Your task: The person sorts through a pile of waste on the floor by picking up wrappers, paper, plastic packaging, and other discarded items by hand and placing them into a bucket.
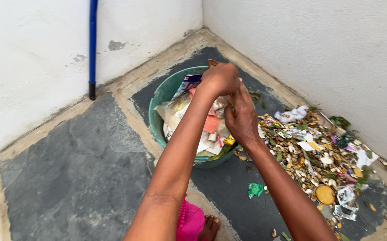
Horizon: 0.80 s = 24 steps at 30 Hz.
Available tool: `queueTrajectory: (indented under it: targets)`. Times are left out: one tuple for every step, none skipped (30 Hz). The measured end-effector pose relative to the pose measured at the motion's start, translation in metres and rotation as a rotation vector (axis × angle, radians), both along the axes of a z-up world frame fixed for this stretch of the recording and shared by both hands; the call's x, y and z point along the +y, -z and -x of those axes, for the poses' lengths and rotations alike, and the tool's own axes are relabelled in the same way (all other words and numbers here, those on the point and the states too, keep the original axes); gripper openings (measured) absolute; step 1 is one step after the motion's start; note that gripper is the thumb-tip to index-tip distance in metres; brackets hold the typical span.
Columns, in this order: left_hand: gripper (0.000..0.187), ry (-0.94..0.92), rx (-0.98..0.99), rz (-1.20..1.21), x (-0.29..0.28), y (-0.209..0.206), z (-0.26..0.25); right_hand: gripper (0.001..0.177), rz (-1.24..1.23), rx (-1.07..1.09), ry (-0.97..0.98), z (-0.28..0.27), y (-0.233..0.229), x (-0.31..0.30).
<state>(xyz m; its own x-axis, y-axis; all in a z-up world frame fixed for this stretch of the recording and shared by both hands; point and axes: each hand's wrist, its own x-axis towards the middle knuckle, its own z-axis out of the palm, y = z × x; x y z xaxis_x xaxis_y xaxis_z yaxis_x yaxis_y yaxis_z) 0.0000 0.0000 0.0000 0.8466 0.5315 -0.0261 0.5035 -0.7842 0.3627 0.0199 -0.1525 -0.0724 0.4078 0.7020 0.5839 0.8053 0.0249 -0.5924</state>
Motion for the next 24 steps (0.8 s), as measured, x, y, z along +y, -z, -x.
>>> queueTrajectory:
  targets:
    - [0.031,0.007,-0.002,0.001,-0.006,-0.003,-0.007,0.058,0.001,-0.002,0.007,-0.004,-0.006,-0.006]
    - [0.029,0.033,-0.064,-0.008,-0.012,-0.005,-0.013,0.056,-0.027,-0.017,0.018,-0.009,-0.012,-0.011]
    - [0.027,0.059,-0.125,-0.015,-0.019,-0.007,-0.018,0.053,-0.053,-0.030,0.030,-0.013,-0.016,-0.017]
    - [0.027,0.067,-0.125,-0.012,-0.026,-0.008,-0.023,0.053,-0.051,-0.030,0.038,-0.018,-0.020,-0.021]
    - [0.027,0.065,-0.164,0.002,-0.035,-0.010,-0.028,0.049,-0.058,-0.058,0.071,-0.023,-0.023,-0.027]
    - [0.028,0.062,-0.202,0.018,-0.043,-0.011,-0.034,0.046,-0.065,-0.086,0.105,-0.029,-0.025,-0.032]
    - [0.028,0.073,-0.201,0.023,-0.051,-0.013,-0.040,0.046,-0.060,-0.085,0.115,-0.035,-0.026,-0.038]
    - [0.028,0.077,-0.172,0.060,-0.059,-0.013,-0.047,0.046,-0.060,-0.101,0.118,-0.042,-0.027,-0.044]
    - [0.028,0.081,-0.144,0.097,-0.066,-0.013,-0.054,0.047,-0.061,-0.117,0.121,-0.048,-0.027,-0.050]
    - [0.028,0.092,-0.142,0.101,-0.073,-0.010,-0.061,0.047,-0.057,-0.117,0.133,-0.054,-0.026,-0.057]
    - [0.029,0.111,-0.203,0.107,-0.080,-0.007,-0.067,0.045,-0.052,-0.085,0.146,-0.060,-0.025,-0.063]
    - [0.029,0.130,-0.264,0.114,-0.086,-0.003,-0.075,0.043,-0.047,-0.054,0.159,-0.067,-0.022,-0.069]
    - [0.029,0.142,-0.261,0.119,-0.093,0.002,-0.082,0.043,-0.044,-0.053,0.172,-0.074,-0.020,-0.076]
    - [0.028,0.161,-0.319,0.126,-0.101,0.007,-0.089,0.044,-0.038,-0.124,0.194,-0.082,-0.017,-0.082]
    - [0.027,0.182,-0.376,0.134,-0.108,0.011,-0.097,0.046,-0.032,-0.195,0.219,-0.090,-0.013,-0.089]
    - [0.027,0.197,-0.373,0.138,-0.115,0.016,-0.105,0.046,-0.029,-0.194,0.234,-0.098,-0.009,-0.096]
    - [0.029,0.186,-0.346,0.191,-0.122,0.020,-0.112,0.047,-0.030,-0.197,0.249,-0.105,-0.005,-0.102]
    - [0.030,0.176,-0.317,0.243,-0.129,0.024,-0.119,0.049,-0.030,-0.200,0.263,-0.111,-0.002,-0.109]
    - [0.030,0.187,-0.314,0.247,-0.136,0.029,-0.125,0.049,-0.027,-0.198,0.275,-0.117,0.002,-0.116]
    - [0.031,0.192,-0.350,0.235,-0.144,0.035,-0.132,0.049,-0.008,-0.204,0.291,-0.123,0.006,-0.123]
    - [0.031,0.195,-0.387,0.223,-0.150,0.041,-0.138,0.048,0.012,-0.209,0.304,-0.129,0.009,-0.128]
    - [0.031,0.204,-0.383,0.227,-0.156,0.046,-0.144,0.048,0.016,-0.207,0.313,-0.134,0.013,-0.133]
    - [0.033,0.214,-0.409,0.255,-0.161,0.052,-0.150,0.049,0.022,-0.186,0.320,-0.138,0.016,-0.139]
    - [0.034,0.224,-0.433,0.283,-0.167,0.058,-0.155,0.050,0.028,-0.166,0.326,-0.142,0.020,-0.144]
